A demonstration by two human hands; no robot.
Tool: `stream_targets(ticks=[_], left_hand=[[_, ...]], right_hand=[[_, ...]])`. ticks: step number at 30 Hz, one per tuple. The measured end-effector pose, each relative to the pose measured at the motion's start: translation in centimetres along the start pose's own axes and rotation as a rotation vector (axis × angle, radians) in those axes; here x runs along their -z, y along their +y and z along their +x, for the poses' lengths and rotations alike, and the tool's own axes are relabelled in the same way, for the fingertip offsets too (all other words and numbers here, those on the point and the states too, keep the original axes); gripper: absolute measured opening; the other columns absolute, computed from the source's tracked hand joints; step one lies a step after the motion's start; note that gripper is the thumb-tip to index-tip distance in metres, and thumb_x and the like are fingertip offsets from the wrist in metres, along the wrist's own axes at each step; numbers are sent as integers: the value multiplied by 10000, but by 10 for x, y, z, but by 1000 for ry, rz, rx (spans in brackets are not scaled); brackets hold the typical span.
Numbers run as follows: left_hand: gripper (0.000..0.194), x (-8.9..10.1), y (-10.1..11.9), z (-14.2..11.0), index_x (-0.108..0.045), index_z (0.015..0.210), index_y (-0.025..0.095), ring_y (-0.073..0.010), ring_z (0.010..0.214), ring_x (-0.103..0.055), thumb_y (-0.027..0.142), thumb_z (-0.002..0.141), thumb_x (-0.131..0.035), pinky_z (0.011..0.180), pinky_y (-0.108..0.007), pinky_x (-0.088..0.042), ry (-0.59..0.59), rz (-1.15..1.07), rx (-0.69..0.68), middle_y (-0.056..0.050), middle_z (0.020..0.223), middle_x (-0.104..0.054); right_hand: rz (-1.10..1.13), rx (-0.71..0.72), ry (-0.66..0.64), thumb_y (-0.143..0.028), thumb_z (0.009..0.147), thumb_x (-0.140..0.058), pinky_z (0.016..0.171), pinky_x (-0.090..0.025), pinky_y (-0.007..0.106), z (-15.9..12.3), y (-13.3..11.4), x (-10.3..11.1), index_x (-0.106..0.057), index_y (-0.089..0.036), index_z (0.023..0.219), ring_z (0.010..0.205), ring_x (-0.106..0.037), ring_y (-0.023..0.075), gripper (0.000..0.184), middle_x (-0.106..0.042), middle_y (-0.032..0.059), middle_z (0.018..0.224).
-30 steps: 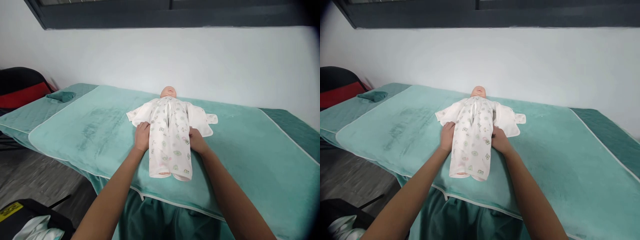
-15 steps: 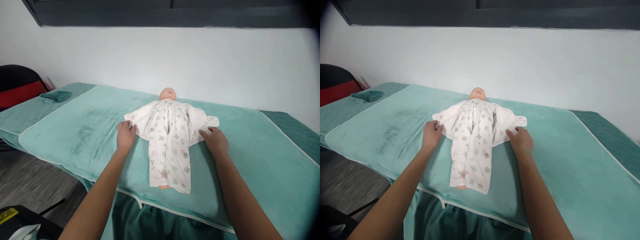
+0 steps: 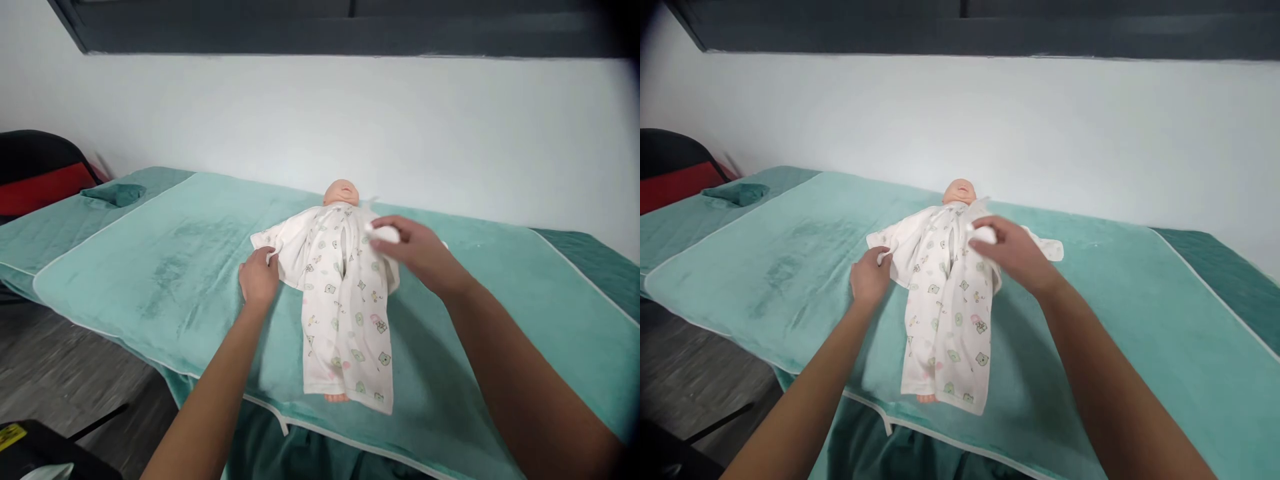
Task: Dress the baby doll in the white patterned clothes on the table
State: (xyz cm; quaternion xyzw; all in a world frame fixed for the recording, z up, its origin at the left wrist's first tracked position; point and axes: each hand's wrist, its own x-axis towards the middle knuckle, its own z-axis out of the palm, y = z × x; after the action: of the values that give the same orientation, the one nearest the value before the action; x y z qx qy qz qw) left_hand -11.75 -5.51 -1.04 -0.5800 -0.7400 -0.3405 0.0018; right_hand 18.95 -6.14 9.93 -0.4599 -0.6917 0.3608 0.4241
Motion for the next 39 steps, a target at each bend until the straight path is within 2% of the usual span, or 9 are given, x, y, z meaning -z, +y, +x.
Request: stream_targets(ticks=[3, 5, 12, 19, 22, 25, 28, 33, 39], left_hand=[[444, 2, 5, 0, -589, 1334, 195, -355, 1035, -681, 389, 957, -459, 951, -472, -416, -32, 66, 70, -146, 1062, -758], [516, 3, 9, 0, -542, 1390, 164, -358, 1024, -684, 432, 962, -433, 960, -472, -416, -54, 129, 84, -159, 1011, -761], [374, 3, 10, -1, -645, 1127, 181, -335, 946, -672, 418, 970, -403, 914, -450, -421, -69, 151, 64, -129, 887, -728], [294, 24, 50, 5, -543, 990, 232, -165, 787, -593, 509, 979, -447, 690, -261, -465, 16, -702, 114, -6, 869, -618], [227, 34, 90, 0, -534, 1041, 242, -158, 905, -631, 455, 996, -469, 774, -262, -498, 49, -757, -90, -12, 976, -652], [107, 33, 120, -11, -552, 1036, 232, -192, 1101, -647, 302, 1010, -475, 913, -319, -498, -61, -529, -544, -47, 1124, -693], [89, 24, 128, -22, -548, 1043, 194, -251, 1219, -613, 183, 998, -472, 943, -387, -495, -79, -297, -812, -97, 1186, -699], [113, 17, 117, -34, -511, 1057, 201, -206, 1083, -644, 130, 970, -503, 846, -351, -518, -88, -345, -697, -70, 1239, -691], [73, 37, 118, -49, -572, 948, 224, -115, 803, -627, 206, 982, -510, 717, -253, -479, -328, -562, -469, 16, 913, -677]], right_hand=[[-265, 7, -362, -402, 836, -677, 598, -465, 293, -19, -10, -1, -711, -279, 1088, 705, -574, 171, 283, -665, 12, 828], [-245, -44, -428, -439, 886, -629, 641, -476, 309, -32, -10, 2, -704, -273, 1088, 722, -571, 173, 272, -665, 18, 838], [-159, 1, 18, -453, 918, -595, 698, -453, 304, -8, -6, -9, -715, -244, 934, 792, -592, 174, 242, -688, 24, 883], [-333, 6, 183, -353, 877, -557, 763, -431, 345, 94, 17, -50, -683, -224, 976, 812, -601, 200, 205, -684, 26, 884], [-432, 39, 146, -387, 879, -556, 778, -435, 369, 104, 27, -56, -660, -229, 1137, 847, -617, 226, 320, -690, 48, 970], [-412, 205, 94, -320, 865, -571, 805, -456, 365, 98, 28, -51, -533, -277, 1390, 1045, -620, 256, 529, -612, 80, 1294], [-345, 352, -34, -238, 878, -544, 867, -458, 344, 93, 25, -47, -612, -352, 1309, 1191, -581, 241, 450, -550, 9, 1417], [-369, 404, -129, -110, 840, -491, 815, -439, 302, 97, 26, -49, -711, -288, 910, 1111, -614, 193, 292, -648, -45, 1279], [-388, 331, 243, -108, 781, -502, 666, -411, 296, 102, 32, -48, -573, -231, 863, 745, -572, 143, 164, -628, 21, 1101]])
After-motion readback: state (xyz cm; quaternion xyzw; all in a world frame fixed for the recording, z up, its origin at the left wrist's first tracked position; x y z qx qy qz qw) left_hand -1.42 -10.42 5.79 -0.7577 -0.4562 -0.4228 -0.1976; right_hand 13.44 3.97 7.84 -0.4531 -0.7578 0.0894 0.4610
